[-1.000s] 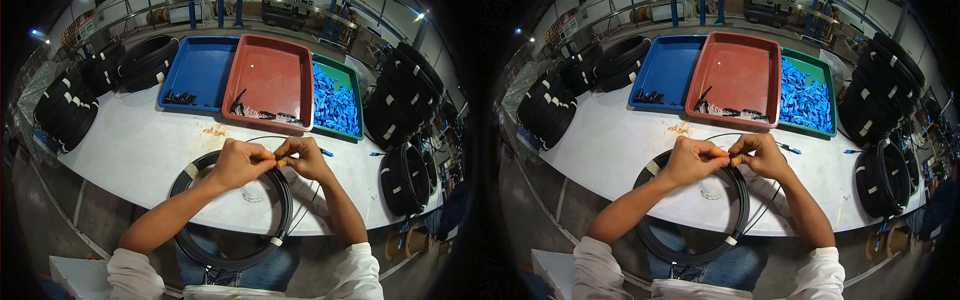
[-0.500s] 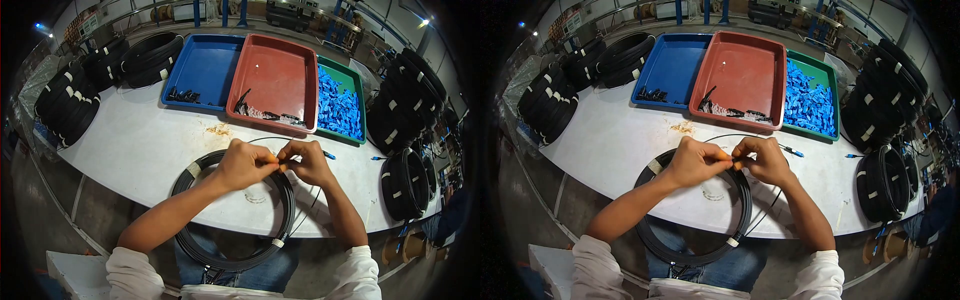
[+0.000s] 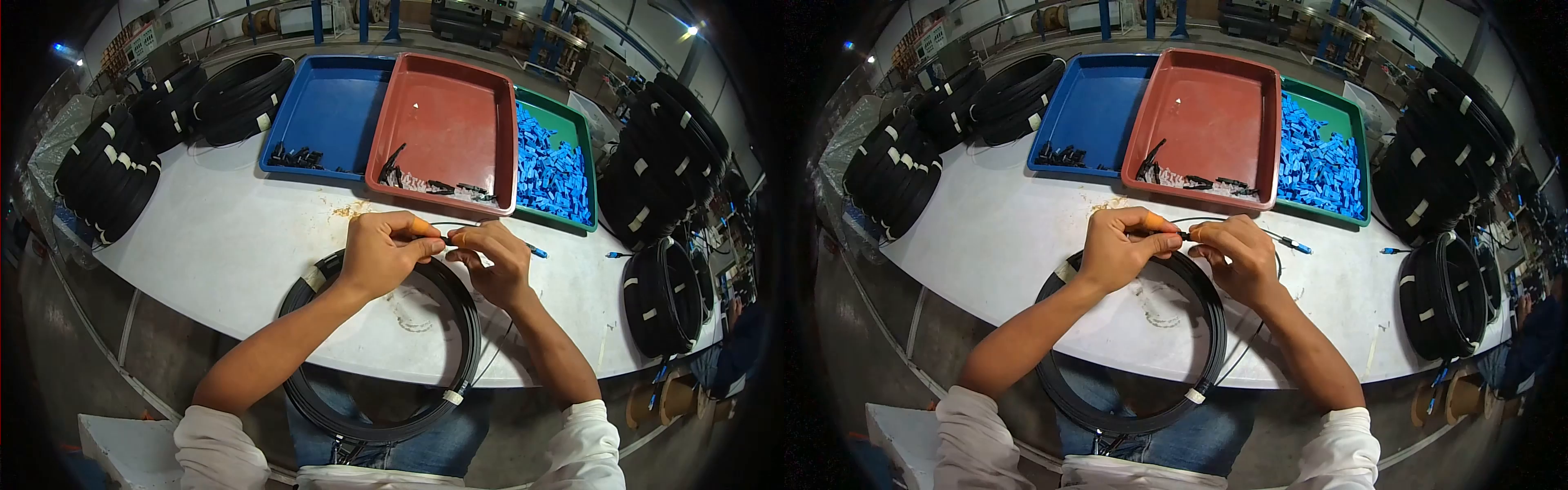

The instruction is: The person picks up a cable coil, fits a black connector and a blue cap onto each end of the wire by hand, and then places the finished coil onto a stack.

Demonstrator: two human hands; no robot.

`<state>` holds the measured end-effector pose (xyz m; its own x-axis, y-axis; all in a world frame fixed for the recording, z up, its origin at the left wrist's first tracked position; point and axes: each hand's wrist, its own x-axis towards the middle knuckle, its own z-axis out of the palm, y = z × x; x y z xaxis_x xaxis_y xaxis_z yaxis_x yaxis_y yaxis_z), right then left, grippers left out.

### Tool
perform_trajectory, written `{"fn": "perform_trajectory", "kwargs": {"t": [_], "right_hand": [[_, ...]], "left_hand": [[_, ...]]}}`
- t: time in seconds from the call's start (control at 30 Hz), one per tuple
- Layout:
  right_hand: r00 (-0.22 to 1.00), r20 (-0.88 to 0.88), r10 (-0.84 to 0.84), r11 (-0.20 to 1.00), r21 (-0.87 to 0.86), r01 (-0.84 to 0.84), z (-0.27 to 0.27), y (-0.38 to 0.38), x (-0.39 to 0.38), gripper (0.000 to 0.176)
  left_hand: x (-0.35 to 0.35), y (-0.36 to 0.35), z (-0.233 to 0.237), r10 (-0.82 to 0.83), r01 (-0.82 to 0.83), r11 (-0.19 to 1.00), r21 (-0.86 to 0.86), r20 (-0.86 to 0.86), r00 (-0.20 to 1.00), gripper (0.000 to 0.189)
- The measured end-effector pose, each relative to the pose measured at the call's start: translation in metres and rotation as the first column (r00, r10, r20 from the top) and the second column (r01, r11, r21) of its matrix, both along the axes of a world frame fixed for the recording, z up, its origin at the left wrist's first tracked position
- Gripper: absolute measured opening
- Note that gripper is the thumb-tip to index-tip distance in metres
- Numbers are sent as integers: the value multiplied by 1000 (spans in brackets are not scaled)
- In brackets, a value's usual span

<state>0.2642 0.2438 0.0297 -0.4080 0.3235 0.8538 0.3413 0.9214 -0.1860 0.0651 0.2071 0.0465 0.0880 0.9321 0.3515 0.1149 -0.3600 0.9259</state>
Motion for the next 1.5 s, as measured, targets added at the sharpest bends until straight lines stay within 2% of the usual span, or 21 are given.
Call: {"fn": "perform_trajectory", "kwargs": {"t": [0.03, 0.1, 0.2, 0.27, 0.4, 0.5, 0.57, 0.6, 0.63, 0.67, 0.7, 0.8, 0.87, 0.9, 1.0, 1.23, 1.27, 1.33, 1.37, 1.43, 1.5], "right_hand": [[1000, 3, -1, 1000, 2, 1, -1, 1, 0, 29], [998, -52, 25, 995, 101, -20, -1, 4, 0, 27], [997, -78, 20, 998, 65, -15, -6, 3, 0, 25], [997, -76, 0, 999, 32, 2, -9, 3, 1, 25], [996, -90, 6, 1000, 2, -5, -10, 1, -4, 26], [999, -48, -4, 998, -68, 0, -11, -1, 0, 25], [1000, -21, 1, 991, -133, -4, -11, -3, 3, 23], [979, -176, 104, 861, -476, -178, -11, -3, 4, 22], [925, -353, 138, 593, -718, -363, -11, -4, 7, 21], [921, -296, 253, 510, -768, -387, -6, 4, 15, 18], [898, -326, 297, 330, -847, -416, -2, 11, 22, 17], [904, -341, 259, 374, -828, -419, -2, 8, 16, 15], [970, -196, 143, 790, -568, -231, -1, 2, 9, 20], [971, -195, 140, 794, -563, -228, 0, 1, 8, 20], [991, -113, 72, 966, -240, -98, 1, 0, 4, 29], [993, -119, 24, 970, -237, -51, -3, -5, 6, 25], [992, -121, 21, 970, -238, -50, 1, -6, 8, 25], [999, -31, 40, 919, -391, -49, 8, -8, 11, 20], [999, -33, 36, 917, -397, -46, 10, -6, 13, 20], [978, -21, 208, 812, -554, -184, 10, -1, 15, 18], [970, -24, 242, 727, -657, -197, 7, 1, 18, 19]], "left_hand": [[1, 1, -1, -27, 52, 985, -162, 151, 988, 13], [1, 3, -4, -76, 113, 975, -193, 190, 979, 17], [4, 2, -4, -91, 187, 948, -257, 344, 935, 18], [6, 1, -2, -127, 173, 963, -205, 222, 967, 18], [2, 2, -4, -141, 207, 952, -224, 276, 951, 21], [3, -4, -2, -103, 137, 974, -178, 190, 976, 17], [2, -9, 3, -18, 26, 999, 48, -152, 988, 9], [2, -8, 2, 20, 23, 975, 220, -190, 982, 5], [0, -6, -2, 18, 25, 975, 219, -192, 981, 5], [-4, -4, -7, -7, 108, 926, 362, -269, 963, 7], [-5, -4, -7, -20, 197, 850, 488, -345, 938, 9], [-2, -7, 1, 1, 122, 917, 381, -307, 952, 9], [-4, -5, 1, -5, 54, 966, 253, -188, 982, 10], [-6, -3, 0, -8, 58, 964, 259, -188, 982, 10], [-6, -5, -1, -108, 109, 993, 44, -5, 994, 14], [0, -8, -2, -132, 132, 991, 30, 9, 991, 12], [-1, -8, -3, -62, 111, 957, 268, -185, 981, 12], [-6, -6, -3, 115, 224, 739, 635, -447, 887, 11], [-8, -4, -3, 108, 229, 742, 630, -450, 886, 11], [-10, -3, -5, 224, 420, 516, 746, -591, 775, 9], [-11, -3, -6, 238, 446, 483, 753, -603, 761, 11]]}}
